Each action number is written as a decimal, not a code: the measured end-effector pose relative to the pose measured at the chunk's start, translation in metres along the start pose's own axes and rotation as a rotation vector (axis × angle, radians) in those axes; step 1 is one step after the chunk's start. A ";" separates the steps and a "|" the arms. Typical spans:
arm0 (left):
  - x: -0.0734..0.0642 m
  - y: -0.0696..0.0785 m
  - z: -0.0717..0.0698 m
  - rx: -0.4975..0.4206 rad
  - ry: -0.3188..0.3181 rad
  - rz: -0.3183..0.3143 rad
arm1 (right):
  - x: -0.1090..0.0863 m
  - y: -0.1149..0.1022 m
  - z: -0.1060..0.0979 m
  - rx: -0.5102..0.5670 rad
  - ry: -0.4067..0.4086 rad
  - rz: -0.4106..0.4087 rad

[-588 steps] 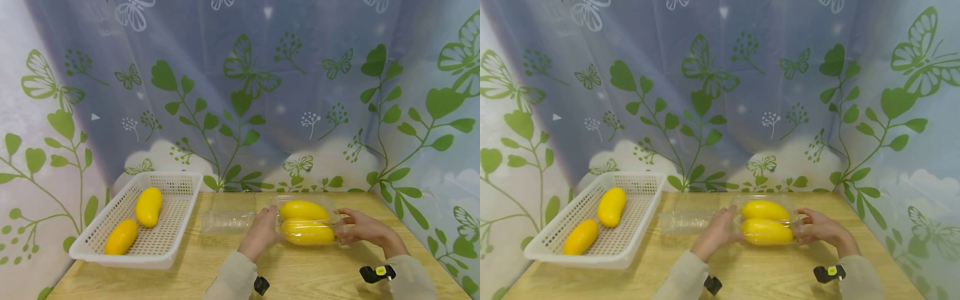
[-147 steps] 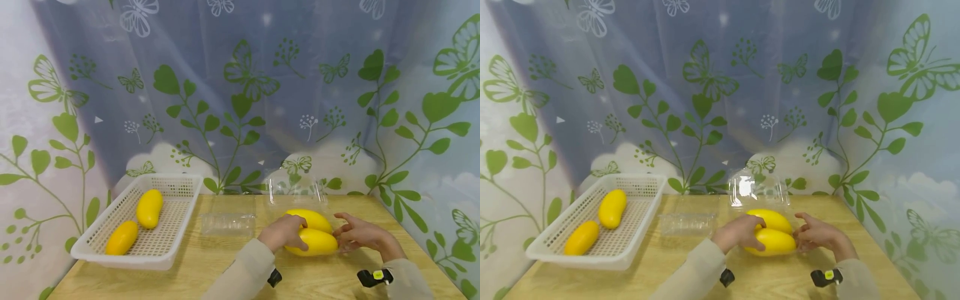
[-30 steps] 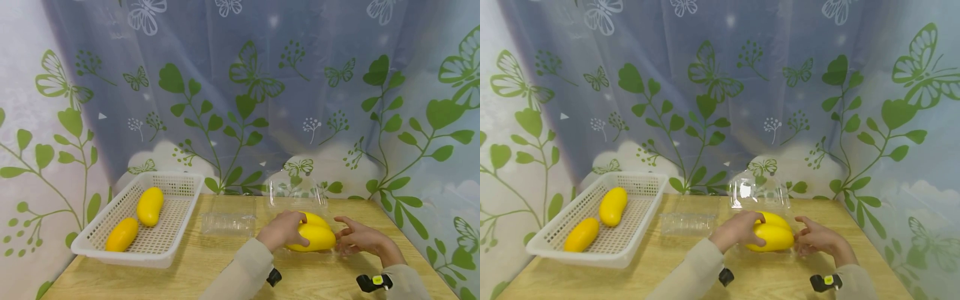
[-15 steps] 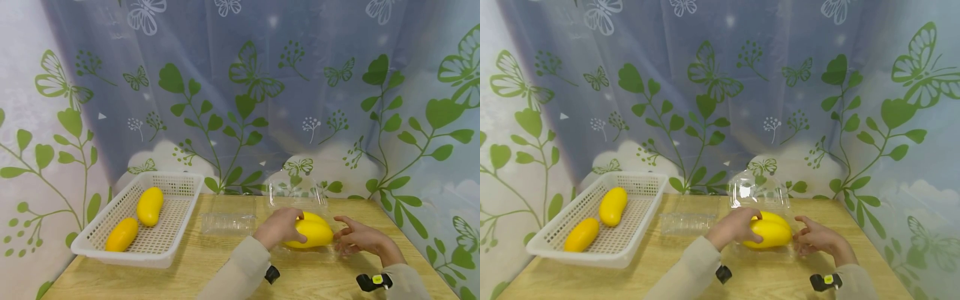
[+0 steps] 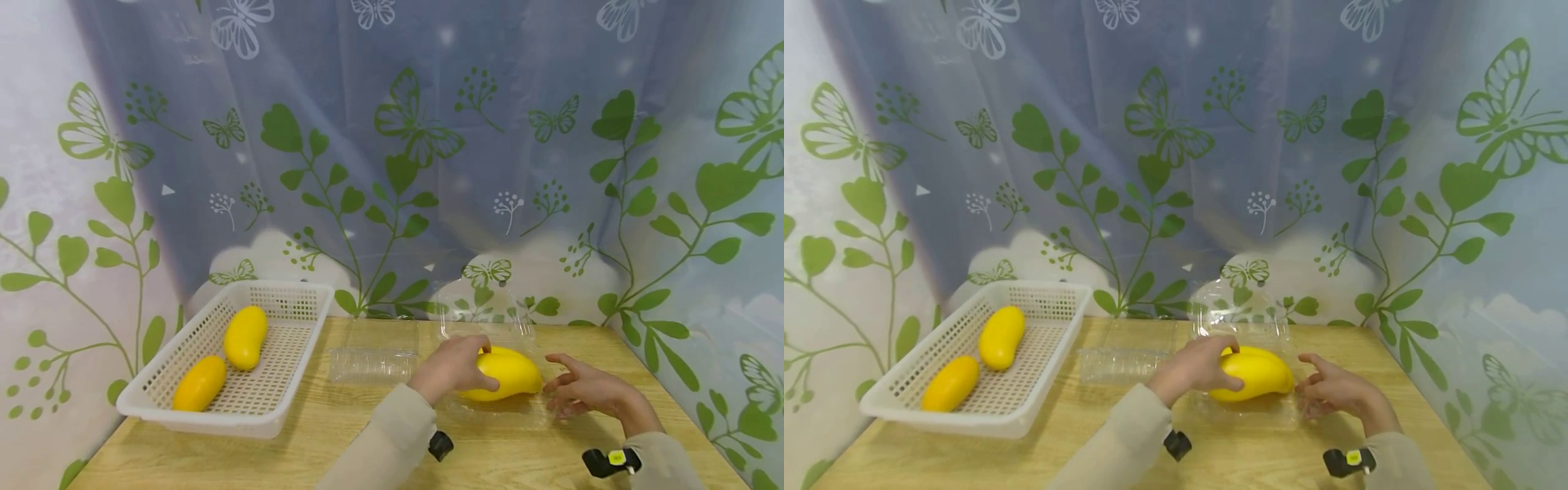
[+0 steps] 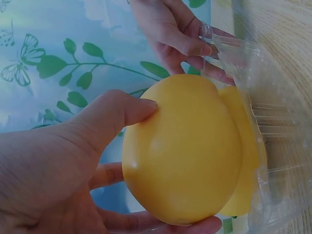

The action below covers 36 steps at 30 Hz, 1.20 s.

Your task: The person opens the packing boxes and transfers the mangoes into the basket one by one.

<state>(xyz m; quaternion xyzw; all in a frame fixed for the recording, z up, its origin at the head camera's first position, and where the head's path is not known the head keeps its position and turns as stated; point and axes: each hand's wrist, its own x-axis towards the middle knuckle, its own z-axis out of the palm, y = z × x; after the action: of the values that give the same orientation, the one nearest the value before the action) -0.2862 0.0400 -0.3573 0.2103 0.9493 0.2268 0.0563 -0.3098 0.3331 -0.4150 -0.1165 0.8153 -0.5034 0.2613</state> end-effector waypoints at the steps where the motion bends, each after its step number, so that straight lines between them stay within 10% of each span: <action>1: 0.000 -0.001 0.000 -0.006 -0.002 -0.003 | 0.000 0.000 0.000 0.000 0.000 0.000; 36: -0.004 -0.010 -0.013 -0.168 -0.064 0.031 | 0.000 0.000 0.000 0.013 0.003 0.007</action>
<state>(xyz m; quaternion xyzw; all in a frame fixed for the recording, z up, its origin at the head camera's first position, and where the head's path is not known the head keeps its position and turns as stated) -0.2890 0.0250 -0.3498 0.2267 0.9213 0.2995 0.1008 -0.3096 0.3329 -0.4150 -0.1112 0.8129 -0.5077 0.2627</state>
